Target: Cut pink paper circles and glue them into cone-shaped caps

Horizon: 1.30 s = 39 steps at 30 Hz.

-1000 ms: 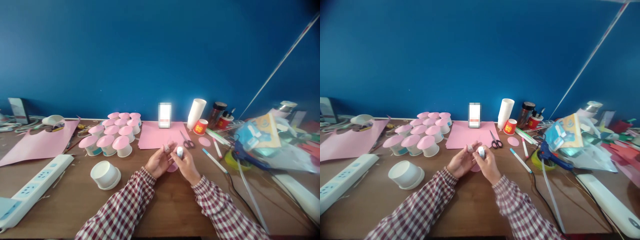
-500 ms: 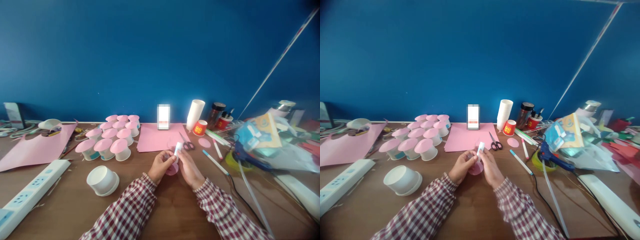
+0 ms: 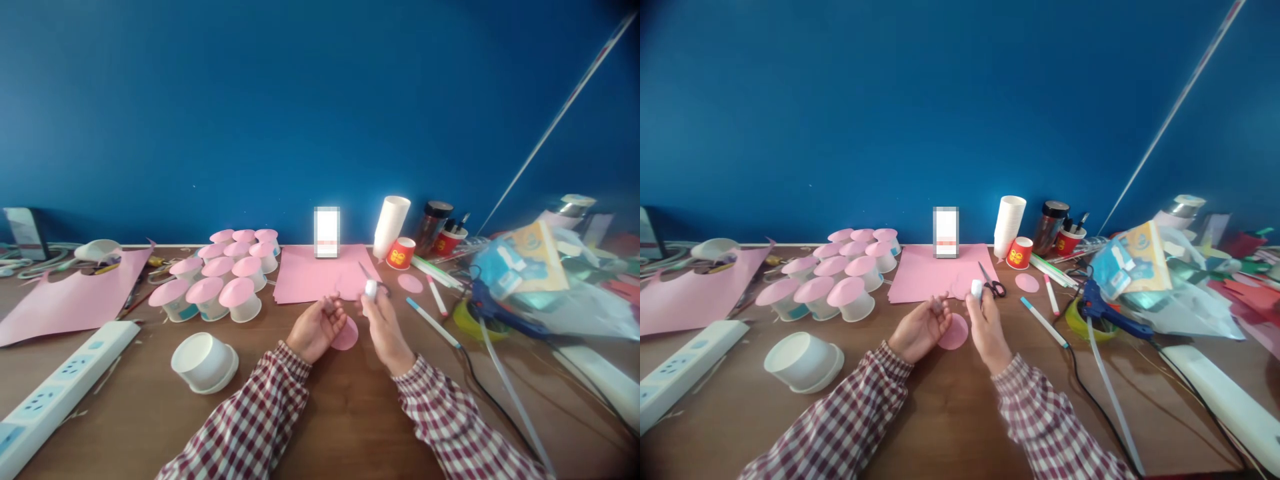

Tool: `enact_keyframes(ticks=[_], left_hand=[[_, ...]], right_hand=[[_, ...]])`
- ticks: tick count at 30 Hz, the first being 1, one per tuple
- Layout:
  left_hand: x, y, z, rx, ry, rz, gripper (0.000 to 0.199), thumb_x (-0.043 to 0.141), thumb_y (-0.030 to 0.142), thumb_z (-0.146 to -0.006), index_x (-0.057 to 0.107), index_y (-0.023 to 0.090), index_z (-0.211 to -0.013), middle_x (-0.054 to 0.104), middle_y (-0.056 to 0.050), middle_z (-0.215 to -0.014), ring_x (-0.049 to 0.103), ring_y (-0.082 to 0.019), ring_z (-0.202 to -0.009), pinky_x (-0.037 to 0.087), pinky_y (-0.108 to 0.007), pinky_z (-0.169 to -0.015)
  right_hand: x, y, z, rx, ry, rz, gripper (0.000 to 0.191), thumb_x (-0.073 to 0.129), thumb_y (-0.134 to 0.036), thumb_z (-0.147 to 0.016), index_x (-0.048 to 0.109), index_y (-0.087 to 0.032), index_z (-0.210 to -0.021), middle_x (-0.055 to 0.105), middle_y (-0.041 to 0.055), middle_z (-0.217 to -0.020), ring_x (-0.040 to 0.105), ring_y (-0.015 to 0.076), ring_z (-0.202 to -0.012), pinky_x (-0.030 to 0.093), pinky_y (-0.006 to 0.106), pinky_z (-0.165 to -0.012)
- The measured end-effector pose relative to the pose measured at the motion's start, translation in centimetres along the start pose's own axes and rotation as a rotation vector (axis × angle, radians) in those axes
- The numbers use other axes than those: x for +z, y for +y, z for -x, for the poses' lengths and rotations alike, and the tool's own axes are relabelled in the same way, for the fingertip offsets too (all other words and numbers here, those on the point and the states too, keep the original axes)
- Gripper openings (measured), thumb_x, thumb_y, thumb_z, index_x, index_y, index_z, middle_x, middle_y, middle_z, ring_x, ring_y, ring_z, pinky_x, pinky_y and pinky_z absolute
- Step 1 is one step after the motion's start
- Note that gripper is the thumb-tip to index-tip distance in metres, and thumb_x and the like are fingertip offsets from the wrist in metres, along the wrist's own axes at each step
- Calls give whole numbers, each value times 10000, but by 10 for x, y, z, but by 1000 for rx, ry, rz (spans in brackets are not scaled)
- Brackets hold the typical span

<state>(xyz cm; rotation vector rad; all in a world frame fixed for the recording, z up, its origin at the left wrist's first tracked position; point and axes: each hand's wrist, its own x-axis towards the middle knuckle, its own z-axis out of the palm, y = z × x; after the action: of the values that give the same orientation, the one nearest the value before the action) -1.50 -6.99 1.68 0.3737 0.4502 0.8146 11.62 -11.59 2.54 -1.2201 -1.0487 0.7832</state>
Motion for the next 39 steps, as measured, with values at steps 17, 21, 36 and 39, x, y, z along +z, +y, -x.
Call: enact_keyframes(ticks=[17, 21, 36, 39], left_hand=[[7, -15, 5, 185, -108, -129, 323, 555, 216, -834, 553, 188, -1156, 589, -89, -1167, 552, -189, -1055, 377, -342, -964], [5, -16, 4, 154, -159, -116, 451, 539, 254, -845, 459, 205, -1287, 523, -107, -1283, 509, -206, -1142, 332, -366, -1016], [-21, 4, -13, 583, 328, -720, 361, 547, 413, -800, 568, 163, -1060, 634, -95, -967, 598, -112, -686, 486, -235, -611], [-21, 5, -14, 591, 347, -786, 333, 550, 383, -800, 570, 162, -1048, 631, -86, -953, 595, -110, -680, 486, -237, -618]], right_hand=[[0, 0, 4, -157, -167, 257, 231, 645, -357, -738, 597, -174, -871, 635, 10, -761, 580, 152, -675, 481, 258, -637], [-2, -2, 1, -174, -212, 249, 252, 623, -352, -760, 628, -174, -939, 666, 33, -847, 607, 170, -765, 488, 273, -702], [-95, 30, -53, -14, 132, 1280, 267, 490, -321, -836, 629, -219, -1039, 662, 104, -836, 598, 230, -693, 387, 307, -584], [-96, 32, -51, 18, 165, 1339, 294, 450, -274, -856, 607, -229, -1101, 658, 115, -933, 609, 232, -731, 395, 320, -602]])
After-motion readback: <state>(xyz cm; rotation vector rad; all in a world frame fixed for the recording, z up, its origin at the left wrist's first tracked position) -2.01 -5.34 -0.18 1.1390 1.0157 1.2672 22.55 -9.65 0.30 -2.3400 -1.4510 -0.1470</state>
